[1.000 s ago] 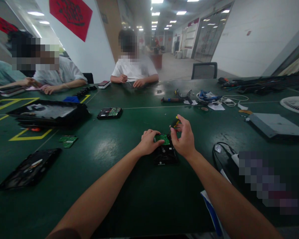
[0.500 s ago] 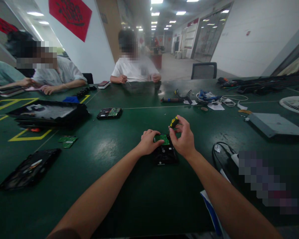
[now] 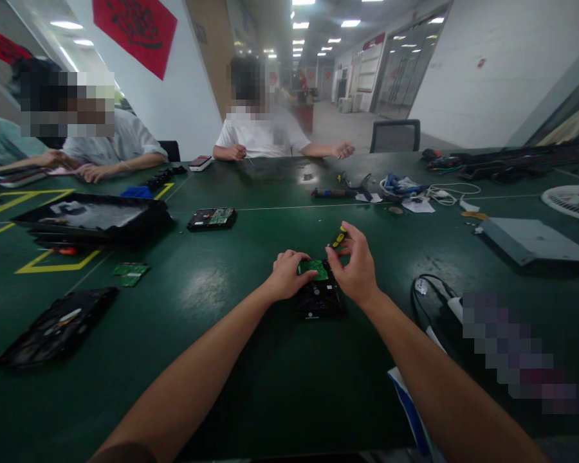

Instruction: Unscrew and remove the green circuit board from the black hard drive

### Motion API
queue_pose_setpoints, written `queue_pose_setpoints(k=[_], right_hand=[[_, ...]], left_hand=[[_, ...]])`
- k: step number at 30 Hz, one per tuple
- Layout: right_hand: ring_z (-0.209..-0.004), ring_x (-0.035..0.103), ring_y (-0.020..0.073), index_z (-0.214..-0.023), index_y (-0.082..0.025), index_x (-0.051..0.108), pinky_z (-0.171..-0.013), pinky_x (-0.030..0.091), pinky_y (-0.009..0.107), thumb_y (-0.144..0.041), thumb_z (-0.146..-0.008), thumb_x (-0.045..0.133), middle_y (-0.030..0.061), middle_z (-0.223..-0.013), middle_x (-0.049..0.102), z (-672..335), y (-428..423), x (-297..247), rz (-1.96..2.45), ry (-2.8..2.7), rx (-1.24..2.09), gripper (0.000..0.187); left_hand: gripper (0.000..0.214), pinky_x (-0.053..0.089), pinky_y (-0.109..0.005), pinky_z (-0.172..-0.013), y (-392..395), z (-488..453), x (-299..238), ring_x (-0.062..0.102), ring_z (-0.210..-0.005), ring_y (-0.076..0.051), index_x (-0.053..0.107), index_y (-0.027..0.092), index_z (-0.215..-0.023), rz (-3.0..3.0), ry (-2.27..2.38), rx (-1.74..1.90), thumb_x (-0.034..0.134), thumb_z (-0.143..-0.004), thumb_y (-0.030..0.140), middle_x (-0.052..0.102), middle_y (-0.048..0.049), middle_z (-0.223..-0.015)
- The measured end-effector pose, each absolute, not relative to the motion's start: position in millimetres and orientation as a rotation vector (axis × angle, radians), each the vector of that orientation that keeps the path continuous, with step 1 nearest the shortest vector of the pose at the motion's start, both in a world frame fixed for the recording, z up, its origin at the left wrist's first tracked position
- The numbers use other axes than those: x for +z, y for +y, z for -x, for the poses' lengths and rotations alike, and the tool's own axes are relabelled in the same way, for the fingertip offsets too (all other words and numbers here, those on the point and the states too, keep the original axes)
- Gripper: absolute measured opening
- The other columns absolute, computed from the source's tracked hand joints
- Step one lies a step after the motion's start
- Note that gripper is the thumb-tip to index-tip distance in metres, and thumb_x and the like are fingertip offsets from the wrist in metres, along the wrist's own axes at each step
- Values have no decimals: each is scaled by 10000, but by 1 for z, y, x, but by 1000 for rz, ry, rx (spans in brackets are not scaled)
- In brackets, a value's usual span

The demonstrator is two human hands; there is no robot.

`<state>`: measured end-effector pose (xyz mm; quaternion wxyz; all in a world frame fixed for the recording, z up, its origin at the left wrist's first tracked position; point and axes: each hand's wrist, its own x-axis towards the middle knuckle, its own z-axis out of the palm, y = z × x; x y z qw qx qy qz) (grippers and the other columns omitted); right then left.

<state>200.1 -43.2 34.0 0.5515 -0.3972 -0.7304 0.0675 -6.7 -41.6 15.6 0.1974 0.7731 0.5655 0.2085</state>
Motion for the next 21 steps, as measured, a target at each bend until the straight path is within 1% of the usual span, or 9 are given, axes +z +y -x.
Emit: queue_pose_setpoints(k=[2,3,6,7,10,13,15,19,21], right_hand=[[-979,681,256,-1532,-296,375,-737,674,434,-267,-931,667,136,-1382,548,-201,-44,35,941,-1737,122,669],[-988,679,259,-1537,-304,372,-749,673,441,-263,-937,655,132,-1382,548,-201,-44,36,931,-1752,114,665],[-1034,681,266,-1572,-311,329,-851,657,485,-226,-967,586,135,-1421,541,-202,-45,38,904,-1802,120,663],[-1038,683,266,-1581,-312,314,-862,654,490,-223,-973,574,137,-1437,535,-202,-45,38,904,-1806,122,667],[-991,694,254,-1580,-320,305,-784,668,456,-259,-967,599,135,-1423,547,-202,-45,38,929,-1773,106,682],[-938,693,237,-1553,-319,343,-706,670,414,-291,-953,635,123,-1358,575,-202,-44,37,939,-1758,83,667],[-937,690,236,-1545,-316,356,-706,670,411,-286,-949,637,126,-1339,577,-202,-44,37,933,-1768,75,659],[-969,695,244,-1568,-297,319,-788,665,436,-236,-952,614,141,-1378,568,-201,-44,37,919,-1775,93,686],[-932,693,242,-1563,-295,328,-776,663,446,-247,-940,637,137,-1361,577,-202,-43,37,938,-1766,82,696]], left_hand=[[515,436,-498,-1039,-42,7,15,532,-1201,-334,622,257,-1316,-2165,1580,582,655,-899,558,594,-119,-1271],[518,435,-501,-1041,-42,7,15,530,-1201,-335,622,252,-1319,-2166,1578,581,652,-901,557,593,-120,-1272],[519,433,-506,-1043,-42,6,16,524,-1206,-335,621,250,-1326,-2169,1574,582,648,-905,552,593,-121,-1277],[514,433,-504,-1043,-43,6,16,523,-1208,-334,621,256,-1327,-2169,1574,583,648,-906,549,592,-119,-1280],[502,434,-497,-1041,-43,7,16,526,-1207,-329,621,270,-1326,-2168,1574,583,650,-908,547,592,-113,-1282],[514,436,-500,-1036,-42,7,16,529,-1202,-331,622,263,-1326,-2170,1572,577,654,-903,553,593,-116,-1270],[515,435,-502,-1036,-42,7,16,529,-1200,-334,625,257,-1324,-2172,1570,578,655,-903,552,593,-119,-1266],[501,431,-504,-1042,-43,6,17,527,-1206,-336,629,249,-1318,-2166,1567,596,645,-913,544,594,-123,-1269],[506,431,-503,-1044,-43,6,17,527,-1207,-335,629,246,-1319,-2165,1566,594,646,-912,546,593,-123,-1268]])
